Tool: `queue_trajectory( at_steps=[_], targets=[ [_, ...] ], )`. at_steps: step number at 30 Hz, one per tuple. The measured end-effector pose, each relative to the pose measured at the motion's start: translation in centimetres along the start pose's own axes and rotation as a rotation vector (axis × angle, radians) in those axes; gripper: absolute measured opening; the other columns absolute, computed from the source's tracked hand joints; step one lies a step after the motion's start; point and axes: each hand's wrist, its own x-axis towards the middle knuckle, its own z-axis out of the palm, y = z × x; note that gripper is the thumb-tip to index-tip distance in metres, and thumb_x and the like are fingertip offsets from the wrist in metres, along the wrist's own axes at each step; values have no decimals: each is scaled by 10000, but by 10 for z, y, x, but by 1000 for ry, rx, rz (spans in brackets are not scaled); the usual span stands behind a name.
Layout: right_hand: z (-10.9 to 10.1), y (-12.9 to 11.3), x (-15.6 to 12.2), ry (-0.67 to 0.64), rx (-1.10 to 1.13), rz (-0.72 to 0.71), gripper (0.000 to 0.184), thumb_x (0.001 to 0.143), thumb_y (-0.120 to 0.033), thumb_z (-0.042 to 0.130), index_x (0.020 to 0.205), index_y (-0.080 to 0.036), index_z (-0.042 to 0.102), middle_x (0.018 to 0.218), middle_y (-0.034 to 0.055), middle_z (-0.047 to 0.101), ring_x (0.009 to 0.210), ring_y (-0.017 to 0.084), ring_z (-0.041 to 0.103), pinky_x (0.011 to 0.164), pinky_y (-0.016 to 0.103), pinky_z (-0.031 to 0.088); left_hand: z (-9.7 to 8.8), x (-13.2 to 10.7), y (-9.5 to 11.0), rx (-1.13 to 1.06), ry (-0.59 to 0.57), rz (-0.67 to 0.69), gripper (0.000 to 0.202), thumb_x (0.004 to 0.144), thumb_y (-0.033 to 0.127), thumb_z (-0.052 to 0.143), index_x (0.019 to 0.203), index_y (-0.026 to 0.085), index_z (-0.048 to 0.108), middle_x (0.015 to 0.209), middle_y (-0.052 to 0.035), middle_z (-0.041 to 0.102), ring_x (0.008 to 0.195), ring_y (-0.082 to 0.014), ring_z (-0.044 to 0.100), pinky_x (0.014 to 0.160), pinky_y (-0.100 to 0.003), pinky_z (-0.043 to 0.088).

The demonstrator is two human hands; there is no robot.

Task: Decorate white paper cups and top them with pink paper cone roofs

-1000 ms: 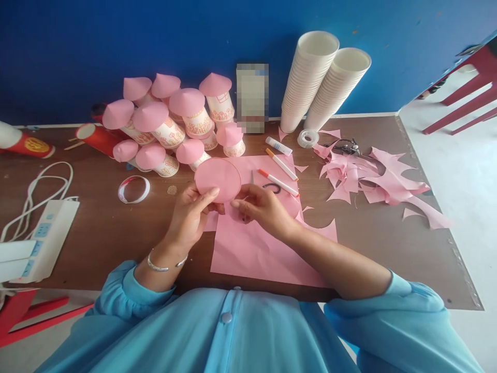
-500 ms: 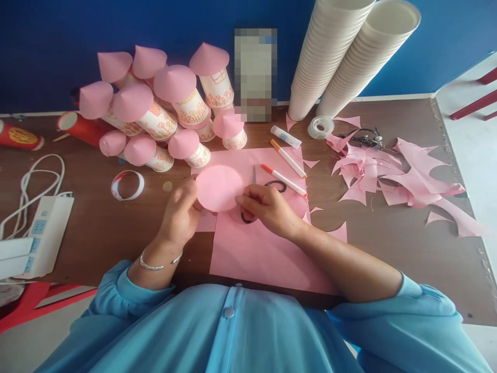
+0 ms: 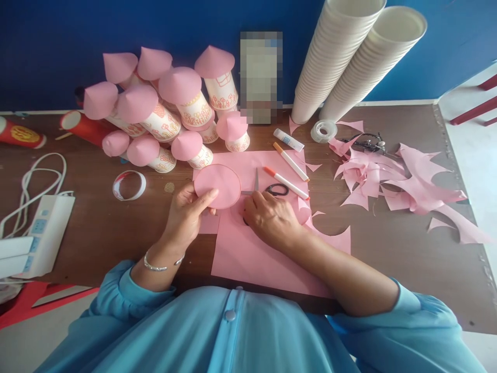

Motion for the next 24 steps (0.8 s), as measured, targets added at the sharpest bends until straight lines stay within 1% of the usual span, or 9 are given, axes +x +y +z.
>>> queue_trajectory(
  at_steps=[3,6,9,12,15,17,20,22,24],
  targets=[
    [-1,-5,-2,-1,-50,-38,250,1002,-181,523,784,-169,646,765,54,625,681,172,498,589,328,290,0,-1,2,44,21,16,304,787,422,842,722,175,676,657,17,644,513,-93,562,510,-228,473],
    [-1,-6,-3,3,-44,-48,239,999,-173,517,788,-172,631,767,58,610,699,180,491,593,331,287,1,-2,4,79,20,23,331,779,442,843,698,182,656,588,29,592,501,-98,533,507,-236,455],
    [-1,-6,-2,33,-39,-47,249,998,-175,519,769,-180,618,748,46,599,688,176,488,595,323,300,0,-3,5,84,11,25,351,786,447,837,670,186,633,534,41,544,482,-92,488,503,-237,426],
    [-1,-6,-2,55,-42,-42,249,997,-188,538,763,-182,621,740,39,598,675,173,487,582,321,298,-1,-3,5,89,12,32,340,794,444,831,684,185,641,543,39,552,483,-88,481,502,-239,416],
    [-1,-7,-2,26,-23,-54,243,1011,-203,535,793,-177,639,766,48,611,695,178,498,589,326,297,-1,-2,5,59,2,25,332,801,435,827,688,186,638,541,43,539,486,-86,474,503,-237,423],
    [-2,-9,-3,-12,-8,-69,236,1015,-197,523,818,-175,649,798,59,623,712,182,503,595,330,293,0,-1,5,-23,-18,-15,328,791,425,832,685,186,635,552,43,542,484,-80,463,505,-238,437],
    [-6,-12,-4,-64,-12,-64,227,1001,-149,502,829,-175,649,818,67,622,722,185,507,598,334,287,2,0,5,-254,-29,-126,301,755,396,844,697,187,635,625,38,589,516,-79,496,553,-249,512],
    [-9,-14,-3,-102,-24,-49,224,983,-102,489,840,-171,647,820,69,618,735,187,519,601,331,291,5,0,3,-392,-23,-194,284,731,349,852,687,187,622,683,32,624,609,-99,578,654,-272,580],
    [-12,-16,0,-144,-34,-33,220,971,-72,480,875,-166,654,833,76,624,752,193,538,595,326,290,8,0,0,-463,-21,-237,269,716,305,859,680,185,621,725,25,659,720,-123,645,770,-299,612]
  ],
)
